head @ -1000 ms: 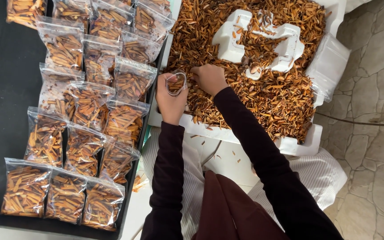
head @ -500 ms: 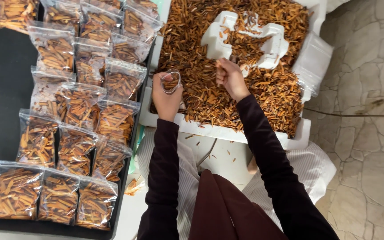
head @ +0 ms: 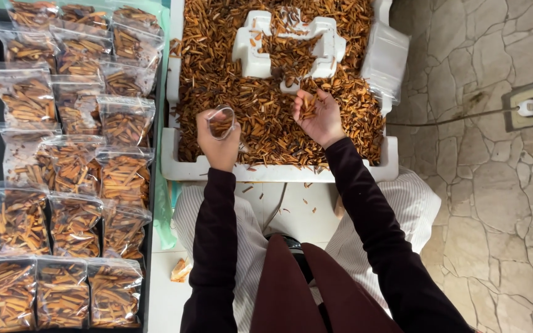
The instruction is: The person scoops dried brown snack sticks from a large white bin into small clear plastic bags using their hands. They fill each bag, seal it, and place it on a tray to the left. The process repeats continuously throughout the clip.
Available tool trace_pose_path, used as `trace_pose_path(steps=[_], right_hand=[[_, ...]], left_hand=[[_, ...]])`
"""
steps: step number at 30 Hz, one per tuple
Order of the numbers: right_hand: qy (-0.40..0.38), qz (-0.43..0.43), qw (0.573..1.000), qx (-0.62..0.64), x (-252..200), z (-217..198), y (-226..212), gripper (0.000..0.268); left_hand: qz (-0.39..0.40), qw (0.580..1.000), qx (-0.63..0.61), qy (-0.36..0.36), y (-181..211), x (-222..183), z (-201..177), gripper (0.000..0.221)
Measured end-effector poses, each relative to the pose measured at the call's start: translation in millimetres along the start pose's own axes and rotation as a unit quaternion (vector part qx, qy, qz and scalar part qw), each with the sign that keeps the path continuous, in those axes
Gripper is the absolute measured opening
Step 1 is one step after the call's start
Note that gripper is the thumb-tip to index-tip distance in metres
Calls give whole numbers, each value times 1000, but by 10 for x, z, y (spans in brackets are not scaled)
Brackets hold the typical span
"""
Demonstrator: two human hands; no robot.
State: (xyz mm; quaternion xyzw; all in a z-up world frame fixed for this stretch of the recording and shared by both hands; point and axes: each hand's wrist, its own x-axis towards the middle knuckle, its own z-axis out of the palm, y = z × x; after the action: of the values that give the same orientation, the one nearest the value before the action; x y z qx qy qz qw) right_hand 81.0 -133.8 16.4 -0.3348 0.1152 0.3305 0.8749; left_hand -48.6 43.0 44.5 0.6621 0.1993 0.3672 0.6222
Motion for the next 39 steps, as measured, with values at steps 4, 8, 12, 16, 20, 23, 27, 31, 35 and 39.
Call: trace_pose_path(steps=[4, 8, 12, 16, 20, 23, 27, 31, 35, 39], right_hand=[[-8, 7, 1000, 25, -94, 8, -18, 37], [-26, 1, 999, 22, -155, 13, -26, 35], [-39, 21, 998, 47, -103, -66, -63, 40], [-69, 38, 993, 89, -48, -150, -102, 57], [-109, 25, 990, 89, -32, -164, -110, 67], [-131, 4, 989, 75, -50, -121, -105, 55], [-143, -24, 989, 40, -60, -88, -73, 56], [-148, -2, 985, 89, -76, -42, -53, 56], [-187, -5, 977, 102, -32, -68, -21, 65], [-214, -12, 973, 80, -9, -78, 30, 59]], left_hand=[[9, 998, -48, -28, 159, -103, 113, 31], [88, 995, 28, -45, -73, -165, 204, 31], [140, 986, 66, -63, -141, -209, 292, 26], [149, 983, 86, -63, -191, -216, 355, 25], [126, 983, 110, -70, -232, -194, 370, 27], [112, 985, 112, -73, -223, -179, 376, 29], [107, 986, 105, -69, -224, -167, 382, 29], [103, 986, 105, -74, -216, -158, 367, 29], [112, 987, 97, -70, -176, -153, 358, 29], [122, 985, 103, -68, -210, -149, 360, 30]])
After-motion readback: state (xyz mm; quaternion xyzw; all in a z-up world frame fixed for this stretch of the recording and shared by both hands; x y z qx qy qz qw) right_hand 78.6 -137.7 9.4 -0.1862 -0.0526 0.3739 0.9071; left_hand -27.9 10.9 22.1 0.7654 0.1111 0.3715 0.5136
